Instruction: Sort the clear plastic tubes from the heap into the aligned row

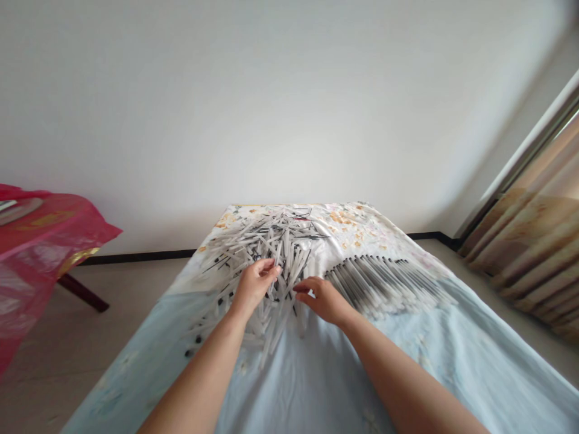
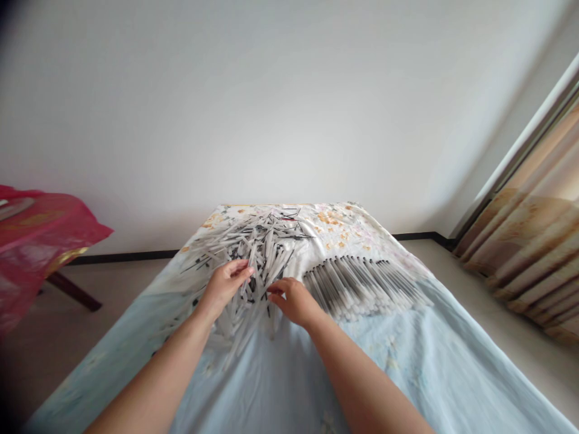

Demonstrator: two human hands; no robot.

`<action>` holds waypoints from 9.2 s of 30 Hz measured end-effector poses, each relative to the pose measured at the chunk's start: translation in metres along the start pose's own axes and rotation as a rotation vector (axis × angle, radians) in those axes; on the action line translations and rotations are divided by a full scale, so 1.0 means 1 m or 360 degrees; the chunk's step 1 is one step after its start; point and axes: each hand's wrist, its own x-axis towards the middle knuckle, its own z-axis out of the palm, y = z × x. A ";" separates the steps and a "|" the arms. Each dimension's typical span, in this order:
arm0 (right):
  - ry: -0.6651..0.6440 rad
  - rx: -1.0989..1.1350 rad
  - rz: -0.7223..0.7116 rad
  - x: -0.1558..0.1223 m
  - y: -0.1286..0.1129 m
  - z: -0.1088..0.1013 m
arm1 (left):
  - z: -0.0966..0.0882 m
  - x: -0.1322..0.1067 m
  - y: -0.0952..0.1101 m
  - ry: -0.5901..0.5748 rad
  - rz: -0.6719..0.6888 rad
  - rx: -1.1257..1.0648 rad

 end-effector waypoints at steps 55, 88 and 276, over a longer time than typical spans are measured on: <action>0.0048 0.0204 0.0318 0.005 -0.015 0.000 | 0.007 -0.008 0.017 0.0189 -0.0227 -0.0876; 0.0465 -0.0551 -0.0033 -0.001 -0.016 0.021 | 0.030 -0.022 0.009 0.0094 -0.0248 -0.0910; 0.0943 0.1465 0.0424 0.025 0.041 -0.018 | 0.007 0.001 -0.007 -0.0206 0.0718 0.0954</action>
